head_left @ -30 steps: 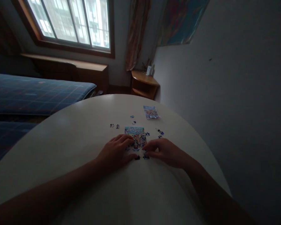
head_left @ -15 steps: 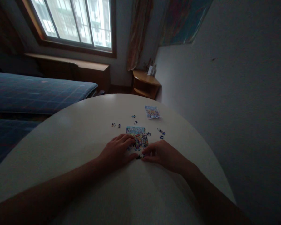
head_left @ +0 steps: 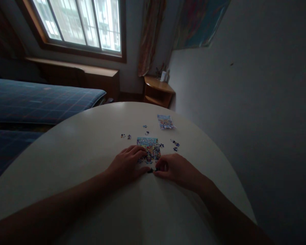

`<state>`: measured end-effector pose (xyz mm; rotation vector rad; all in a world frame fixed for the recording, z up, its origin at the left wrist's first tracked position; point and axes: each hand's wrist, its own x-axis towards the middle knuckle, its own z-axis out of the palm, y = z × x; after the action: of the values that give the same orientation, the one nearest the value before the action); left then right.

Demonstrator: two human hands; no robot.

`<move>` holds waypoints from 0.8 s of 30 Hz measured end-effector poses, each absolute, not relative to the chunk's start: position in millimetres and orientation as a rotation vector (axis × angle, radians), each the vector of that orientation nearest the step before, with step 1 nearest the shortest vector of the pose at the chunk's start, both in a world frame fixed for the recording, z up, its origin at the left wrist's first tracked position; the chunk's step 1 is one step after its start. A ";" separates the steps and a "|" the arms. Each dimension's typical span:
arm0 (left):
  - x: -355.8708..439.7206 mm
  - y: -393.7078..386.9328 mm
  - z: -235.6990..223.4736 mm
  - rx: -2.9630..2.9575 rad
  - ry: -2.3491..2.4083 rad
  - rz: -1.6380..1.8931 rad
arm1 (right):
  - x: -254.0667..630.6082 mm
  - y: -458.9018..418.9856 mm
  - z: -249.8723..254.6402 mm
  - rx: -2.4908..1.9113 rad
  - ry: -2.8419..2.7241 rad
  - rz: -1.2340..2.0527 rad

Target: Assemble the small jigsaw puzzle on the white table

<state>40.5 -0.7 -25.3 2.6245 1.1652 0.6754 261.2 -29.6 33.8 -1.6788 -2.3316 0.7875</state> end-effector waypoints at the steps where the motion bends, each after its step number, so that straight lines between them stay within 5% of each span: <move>1: 40.4 -0.6 -25.5 2.625 1.166 0.683 | 261.2 -29.5 34.1 -1.684 -2.331 0.788; 24: 40.9 -0.3 -27.7 2.622 1.171 0.713 | 264.5 -29.9 27.1 -1.428 -2.486 0.658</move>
<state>40.9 -0.3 -27.7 2.6223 1.1706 0.7126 264.5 -29.9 27.1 -1.4277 -2.4863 0.6576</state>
